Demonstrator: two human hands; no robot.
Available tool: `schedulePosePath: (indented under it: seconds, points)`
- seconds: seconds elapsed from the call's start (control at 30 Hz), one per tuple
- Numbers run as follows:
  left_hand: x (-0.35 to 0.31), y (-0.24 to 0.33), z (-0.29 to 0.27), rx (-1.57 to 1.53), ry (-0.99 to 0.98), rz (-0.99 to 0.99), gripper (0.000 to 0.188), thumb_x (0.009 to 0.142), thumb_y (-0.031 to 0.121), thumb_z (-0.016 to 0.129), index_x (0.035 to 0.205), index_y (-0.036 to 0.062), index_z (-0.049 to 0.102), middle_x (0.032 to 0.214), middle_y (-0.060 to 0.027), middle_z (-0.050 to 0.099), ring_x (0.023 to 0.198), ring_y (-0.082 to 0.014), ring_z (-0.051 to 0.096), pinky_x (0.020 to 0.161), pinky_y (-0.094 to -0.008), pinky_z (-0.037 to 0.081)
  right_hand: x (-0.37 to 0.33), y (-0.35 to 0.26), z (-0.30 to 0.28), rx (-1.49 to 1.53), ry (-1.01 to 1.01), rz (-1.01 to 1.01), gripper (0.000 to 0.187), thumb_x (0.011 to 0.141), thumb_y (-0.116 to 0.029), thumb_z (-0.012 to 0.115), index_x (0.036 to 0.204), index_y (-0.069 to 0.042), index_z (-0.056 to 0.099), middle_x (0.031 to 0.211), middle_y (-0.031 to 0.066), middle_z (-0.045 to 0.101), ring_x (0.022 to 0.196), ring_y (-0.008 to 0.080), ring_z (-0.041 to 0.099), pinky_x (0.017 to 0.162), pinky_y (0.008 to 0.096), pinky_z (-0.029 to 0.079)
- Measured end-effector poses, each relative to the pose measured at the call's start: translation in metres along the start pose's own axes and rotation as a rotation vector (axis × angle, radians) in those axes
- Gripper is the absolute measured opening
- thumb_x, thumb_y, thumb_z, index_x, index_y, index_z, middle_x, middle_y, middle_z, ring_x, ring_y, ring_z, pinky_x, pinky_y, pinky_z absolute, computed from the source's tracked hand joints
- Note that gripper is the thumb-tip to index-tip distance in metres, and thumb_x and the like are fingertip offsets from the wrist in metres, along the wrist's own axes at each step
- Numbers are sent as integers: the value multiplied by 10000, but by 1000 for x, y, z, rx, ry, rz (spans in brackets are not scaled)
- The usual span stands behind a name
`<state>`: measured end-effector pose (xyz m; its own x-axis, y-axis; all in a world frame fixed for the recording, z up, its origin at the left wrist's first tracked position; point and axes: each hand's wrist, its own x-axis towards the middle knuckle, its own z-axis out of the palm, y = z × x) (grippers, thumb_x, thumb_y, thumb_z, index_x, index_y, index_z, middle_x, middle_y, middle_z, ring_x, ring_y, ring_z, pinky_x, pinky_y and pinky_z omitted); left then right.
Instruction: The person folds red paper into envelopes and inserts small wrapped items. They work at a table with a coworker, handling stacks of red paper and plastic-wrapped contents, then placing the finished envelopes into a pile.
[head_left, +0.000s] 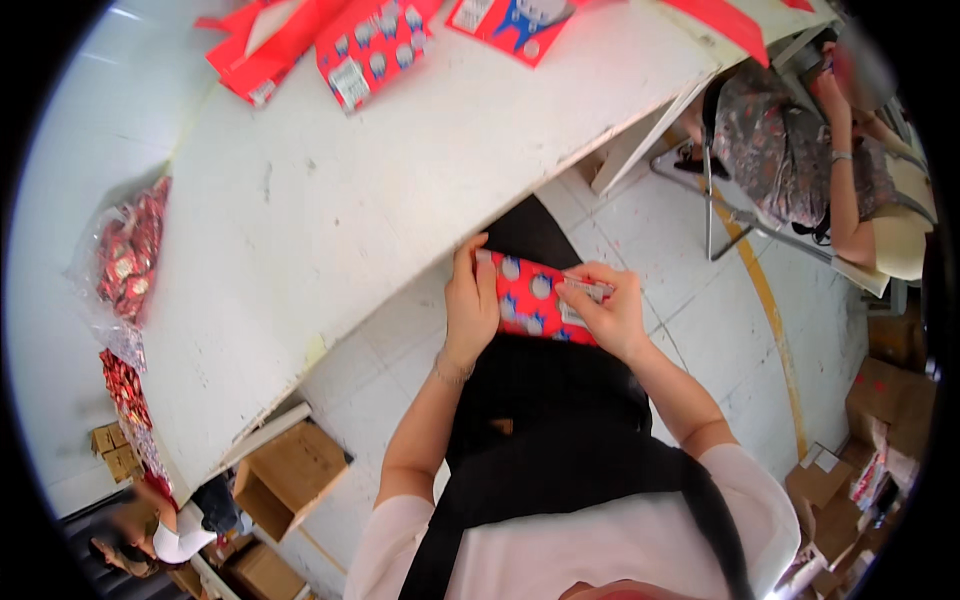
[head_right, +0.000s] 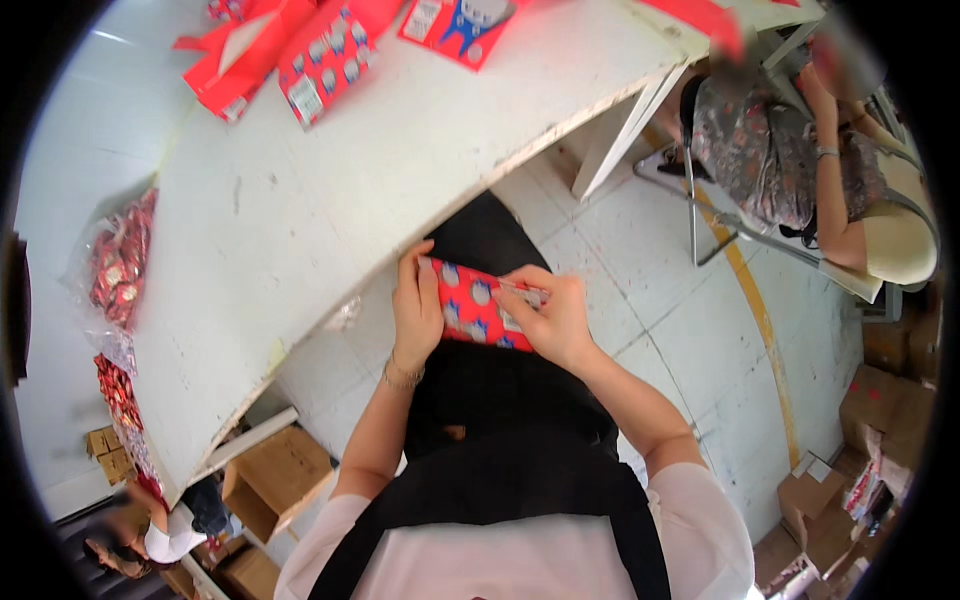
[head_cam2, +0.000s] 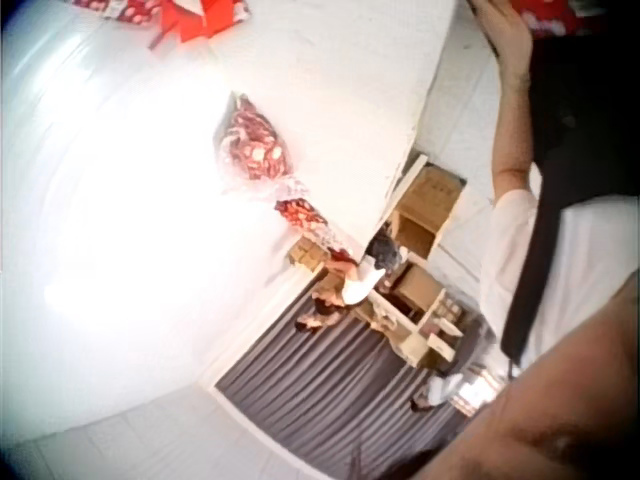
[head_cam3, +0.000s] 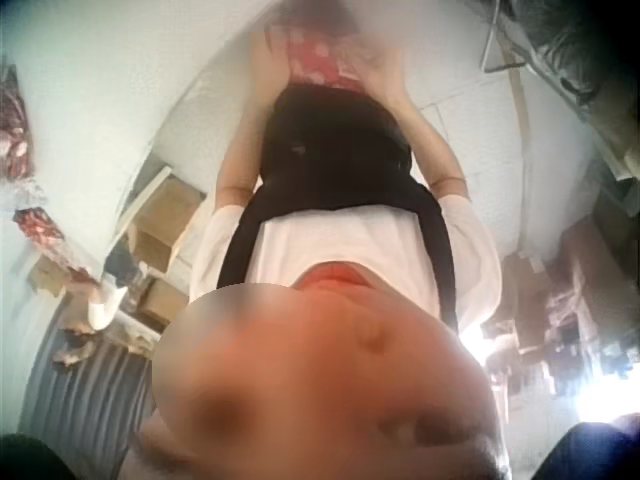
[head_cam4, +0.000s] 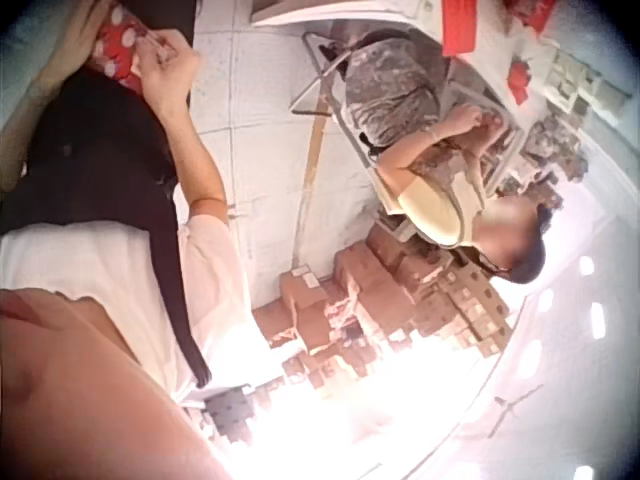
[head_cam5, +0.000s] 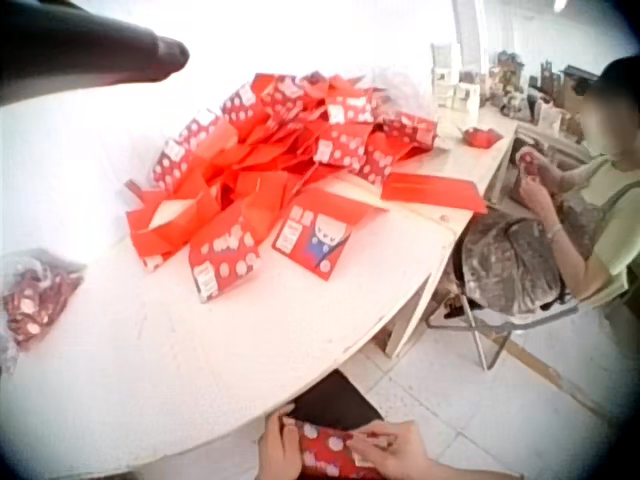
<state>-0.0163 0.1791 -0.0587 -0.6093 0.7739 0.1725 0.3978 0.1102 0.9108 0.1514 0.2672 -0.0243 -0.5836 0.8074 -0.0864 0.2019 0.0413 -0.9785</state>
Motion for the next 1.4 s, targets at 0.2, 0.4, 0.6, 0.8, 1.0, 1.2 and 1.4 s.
schedulePosePath:
  seconds: [0.2, 0.4, 0.6, 0.8, 1.0, 1.2, 1.4]
  points:
    - [-36, 33, -3, -24, -3, 186, 205, 848, 85, 654, 931, -9, 491, 784, -150, 612, 687, -238, 627, 624, -309, 484, -13, -19, -20, 223, 67, 147, 151, 731, -62, 762, 767, 14, 637, 675, 46, 651, 611, 71, 596, 544, 234, 467]
    - [-52, 40, -13, -109, -530, 125, 240, 814, 152, 720, 796, 0, 535, 678, -115, 613, 592, -201, 624, 535, -288, 467, -63, -6, -49, -77, 4, 74, 164, 713, -105, 772, 752, -5, 648, 614, 45, 633, 548, 81, 579, 517, 258, 455]
    - [-62, 71, 0, 369, -644, 780, 264, 794, 269, 701, 747, 50, 561, 581, -64, 544, 519, -241, 575, 466, -324, 458, -98, -37, -59, -340, -48, -136, 143, 713, -164, 763, 732, -59, 668, 604, 92, 638, 536, 232, 626, 504, 307, 469]
    - [-43, 83, -13, 401, -802, 949, 321, 859, 307, 629, 685, 76, 489, 468, -50, 463, 441, -213, 541, 402, -330, 418, -101, -45, -60, -333, -145, -95, 143, 750, -172, 736, 756, -48, 665, 617, 120, 626, 555, 270, 620, 513, 324, 468]
    - [-32, 100, -31, 410, -907, 1071, 384, 857, 350, 629, 641, 102, 431, 465, -67, 470, 438, -235, 548, 413, -339, 429, -78, -77, -78, -649, -570, -347, 121, 786, -178, 714, 805, -68, 670, 620, 137, 583, 569, 298, 590, 534, 337, 458]
    - [40, 131, -72, 656, -689, 966, 385, 825, 403, 661, 680, 88, 495, 460, -56, 450, 419, -234, 522, 413, -344, 418, 31, -117, -105, 172, -611, -145, 355, 893, -343, 618, 1030, -16, 622, 933, 89, 662, 871, 160, 631, 681, 331, 530]
    - [224, 221, -144, 938, 496, 1187, 509, 717, 545, 736, 935, 98, 631, 578, -18, 523, 451, -193, 517, 387, -311, 399, 250, -38, -323, -364, 957, -162, 419, 893, -406, 593, 1003, -2, 574, 885, 123, 626, 843, 252, 629, 706, 363, 505]
